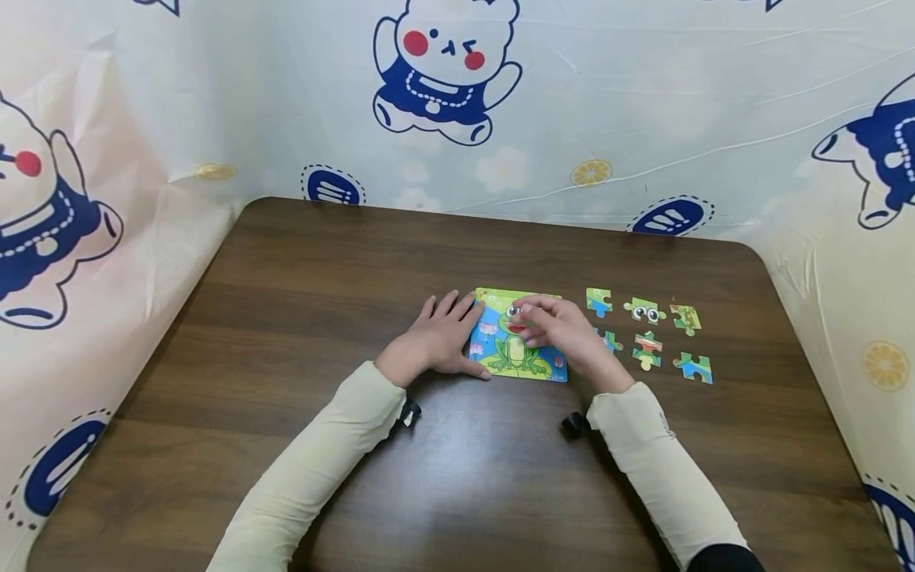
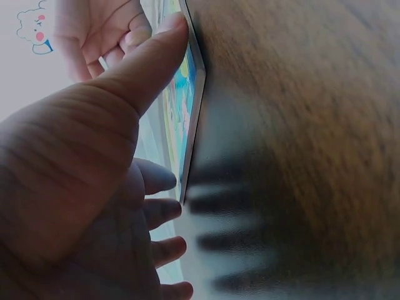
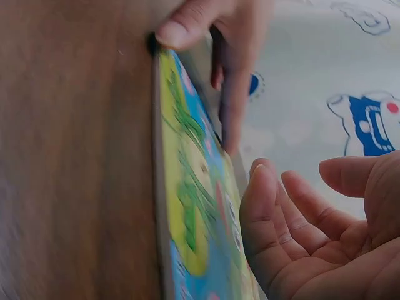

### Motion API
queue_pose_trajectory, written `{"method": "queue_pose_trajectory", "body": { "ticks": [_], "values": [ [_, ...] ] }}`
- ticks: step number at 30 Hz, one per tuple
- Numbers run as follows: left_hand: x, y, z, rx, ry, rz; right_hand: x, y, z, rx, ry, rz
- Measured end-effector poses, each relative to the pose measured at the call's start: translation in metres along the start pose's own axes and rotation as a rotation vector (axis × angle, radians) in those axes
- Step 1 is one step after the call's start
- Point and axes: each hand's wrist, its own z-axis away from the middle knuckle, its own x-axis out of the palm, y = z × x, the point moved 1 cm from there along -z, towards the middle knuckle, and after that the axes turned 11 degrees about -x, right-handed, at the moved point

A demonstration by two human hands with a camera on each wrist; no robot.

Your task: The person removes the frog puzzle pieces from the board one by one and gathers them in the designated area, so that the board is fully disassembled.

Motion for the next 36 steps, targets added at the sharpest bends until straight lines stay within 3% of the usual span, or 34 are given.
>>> {"method": "queue_pose_trajectory", "body": {
  "ticks": [13,25,36],
  "values": [
    [-0.001,0.003,0.002,-0.015,-0.011,0.001,0.023,0.003,0.001,0.030,-0.074,0.055],
    [-0.002,0.003,0.000,-0.026,-0.018,0.001,0.031,-0.005,0.002,-0.073,-0.092,0.362],
    [-0.001,0.002,0.008,-0.040,0.024,-0.013,0.034,-0.006,0.001,-0.065,-0.090,0.324]
  ]
}}
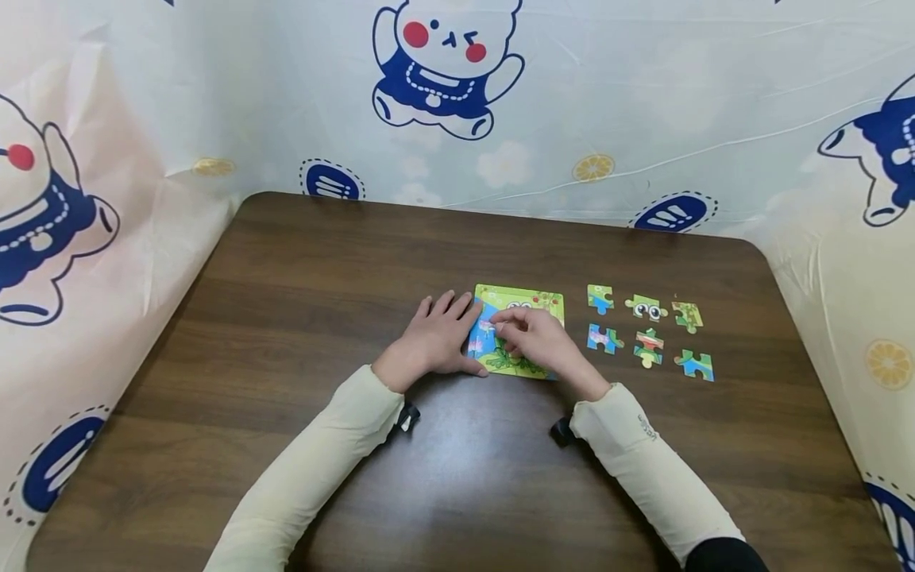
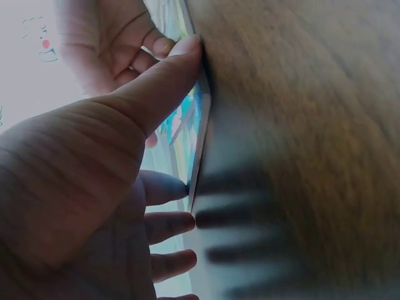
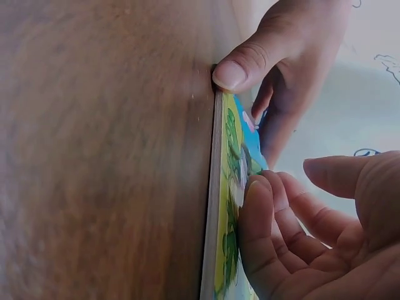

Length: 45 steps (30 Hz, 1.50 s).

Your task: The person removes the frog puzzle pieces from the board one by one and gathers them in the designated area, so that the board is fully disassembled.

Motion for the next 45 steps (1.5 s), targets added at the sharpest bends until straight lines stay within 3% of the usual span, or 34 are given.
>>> {"method": "queue_pose_trajectory", "body": {
  "ticks": [18,24,33,41,45],
  "values": [
    [-0.001,-0.001,-0.001,-0.002,-0.001,-0.008,0.006,-0.001,-0.003,-0.094,0.054,0.132],
    [-0.001,-0.001,0.000,-0.001,-0.002,-0.001,0.009,-0.002,-0.002,-0.090,0.061,0.122],
    [0.000,-0.003,0.002,0.003,-0.004,-0.005,0.008,0.000,-0.001,-0.028,0.080,-0.031],
    [0.001,-0.002,0.003,-0.010,-0.012,-0.006,-0.020,-0.001,0.004,0.028,0.236,-0.346],
    [0.002,-0.002,0.004,-0.014,-0.015,-0.004,-0.038,-0.008,0.008,0.030,0.291,-0.437]
  ]
}}
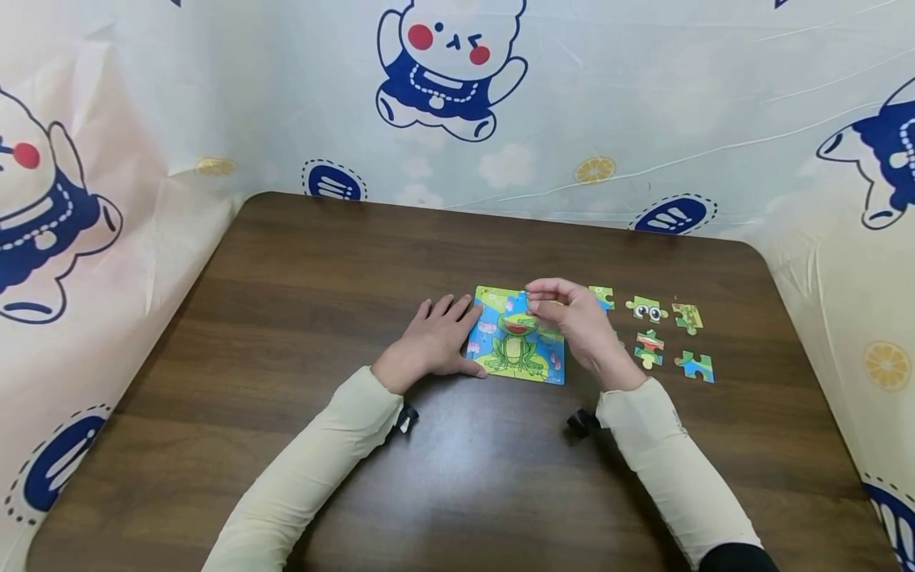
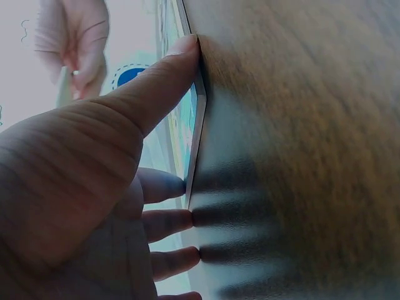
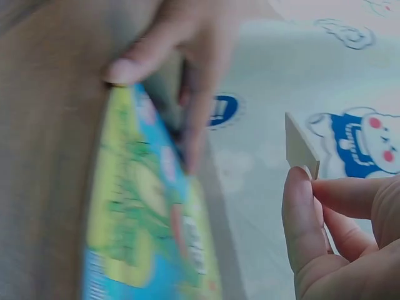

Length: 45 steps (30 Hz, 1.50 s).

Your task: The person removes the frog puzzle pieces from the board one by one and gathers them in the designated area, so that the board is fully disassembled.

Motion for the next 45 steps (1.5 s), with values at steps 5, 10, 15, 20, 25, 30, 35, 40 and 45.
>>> {"method": "queue_pose_trajectory", "body": {
  "ticks": [5,10,15,20,25,30,35,40,45],
  "values": [
    [0.002,-0.001,0.001,0.003,0.006,0.011,-0.011,-0.014,0.001,-0.011,0.033,-0.094],
    [0.003,-0.001,0.001,0.007,0.009,0.022,-0.017,-0.019,0.000,-0.005,0.036,-0.254],
    [0.004,-0.002,0.001,0.014,0.003,0.030,-0.020,-0.018,0.000,0.030,0.028,-0.402],
    [0.005,-0.002,0.000,0.021,0.004,0.034,-0.021,-0.014,0.000,0.068,0.021,-0.467],
    [0.005,-0.002,0.000,0.028,0.004,0.032,-0.029,-0.015,0.001,0.076,0.012,-0.517],
    [0.005,-0.002,0.000,0.033,0.005,0.016,-0.038,-0.019,0.005,0.087,0.000,-0.556],
    [0.005,-0.001,0.001,0.035,0.009,0.008,-0.050,-0.021,0.010,0.106,-0.008,-0.599],
    [0.004,-0.001,0.001,0.034,0.005,0.004,-0.063,-0.022,0.016,0.109,-0.003,-0.637],
    [0.004,-0.001,0.001,0.033,0.003,0.003,-0.076,-0.020,0.024,0.104,0.013,-0.681]
  ]
}}
